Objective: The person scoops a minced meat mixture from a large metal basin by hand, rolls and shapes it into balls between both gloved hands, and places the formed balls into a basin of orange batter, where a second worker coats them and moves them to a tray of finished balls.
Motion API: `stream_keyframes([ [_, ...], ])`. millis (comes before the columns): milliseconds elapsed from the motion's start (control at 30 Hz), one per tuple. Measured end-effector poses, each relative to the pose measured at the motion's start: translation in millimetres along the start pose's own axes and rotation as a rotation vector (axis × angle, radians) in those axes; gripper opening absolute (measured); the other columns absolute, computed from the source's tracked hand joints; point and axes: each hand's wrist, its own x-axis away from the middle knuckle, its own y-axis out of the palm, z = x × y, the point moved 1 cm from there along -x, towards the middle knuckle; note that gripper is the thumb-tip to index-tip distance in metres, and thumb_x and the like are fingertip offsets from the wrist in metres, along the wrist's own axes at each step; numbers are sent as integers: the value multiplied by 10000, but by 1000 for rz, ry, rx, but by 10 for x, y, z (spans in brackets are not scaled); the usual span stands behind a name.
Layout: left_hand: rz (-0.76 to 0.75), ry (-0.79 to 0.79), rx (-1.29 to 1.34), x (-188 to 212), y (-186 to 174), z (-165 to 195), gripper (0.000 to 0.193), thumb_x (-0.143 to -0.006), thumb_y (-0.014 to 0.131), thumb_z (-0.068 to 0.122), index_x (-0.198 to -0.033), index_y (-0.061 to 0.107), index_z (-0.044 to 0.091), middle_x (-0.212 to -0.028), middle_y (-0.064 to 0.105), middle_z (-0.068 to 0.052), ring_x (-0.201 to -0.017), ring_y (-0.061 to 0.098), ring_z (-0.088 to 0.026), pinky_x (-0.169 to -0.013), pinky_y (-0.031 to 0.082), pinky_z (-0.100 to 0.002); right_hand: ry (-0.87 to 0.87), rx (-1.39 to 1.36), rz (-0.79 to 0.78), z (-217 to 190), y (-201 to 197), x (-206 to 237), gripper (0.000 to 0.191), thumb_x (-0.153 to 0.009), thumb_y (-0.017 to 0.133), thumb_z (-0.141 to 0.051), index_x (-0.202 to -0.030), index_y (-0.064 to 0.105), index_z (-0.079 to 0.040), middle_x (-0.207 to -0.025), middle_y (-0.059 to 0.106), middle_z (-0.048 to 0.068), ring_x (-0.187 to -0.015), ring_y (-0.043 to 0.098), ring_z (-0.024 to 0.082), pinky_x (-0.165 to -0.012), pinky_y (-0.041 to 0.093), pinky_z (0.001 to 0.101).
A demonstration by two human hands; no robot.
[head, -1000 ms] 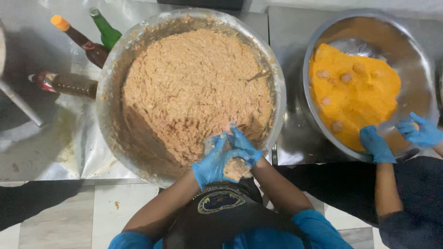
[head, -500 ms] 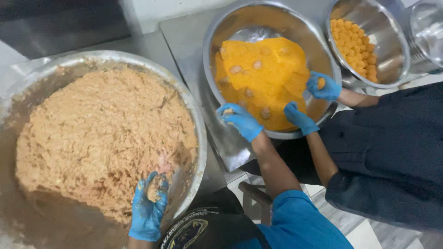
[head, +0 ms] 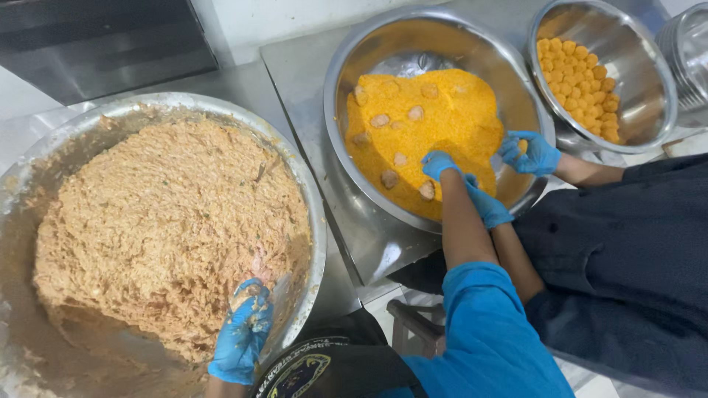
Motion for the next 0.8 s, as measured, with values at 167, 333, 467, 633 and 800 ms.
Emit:
stream_keyframes([
  [167, -143, 34, -99, -15, -36, 34, 256, -863, 682, 40, -1103, 629, 110, -937, 657, -12, -728, 587, -109, -551, 443, -225, -64, -251, 114, 213, -170, 106, 565, -862, 772, -372, -1345, 646, -107, -1347, 643, 178, -1248, 606, 353, -1061, 462, 442],
  [333, -356, 150, -209, 32, 90, 82, 227, -887, 716, 37, -1084, 618, 93, -888, 627, -10, -712, 573, -103, -569, 464, -238, -207, -579, 393, 296, -327, 477, 509, -921, 724, -362, -1311, 684, -38, -1272, 709, 183, -1175, 663, 316, -1011, 513, 399],
  [467, -317, 255, -430, 196, 249, 158, 336, -821, 736, 88, -1151, 691, 133, -888, 657, 43, -734, 598, -57, -602, 501, -214, -437, -508, 470, -7, -383, 1045, 354, -1034, 687, -234, -1293, 700, 7, -1271, 717, 194, -1176, 683, 298, -1021, 517, 399],
  [633, -346, 286, -488, 356, 276, 252, 303, -796, 826, 48, -1066, 694, 87, -917, 660, 8, -780, 616, -92, -641, 522, -262, -367, -956, 190, -693, -221, 1608, 361, -1053, 637, -173, -1360, 665, 15, -1284, 691, 107, -1076, 633, 141, -905, 515, 285],
  [800, -415, 528, -679, 482, 135, 295, 297, -804, 859, 104, -1045, 692, 61, -991, 679, 16, -913, 632, -71, -822, 554, -265, -477, -1066, 49, -1378, -176, 1959, 374, -1053, 596, -125, -1388, 606, 42, -1401, 636, 129, -1226, 620, 174, -1007, 518, 305],
])
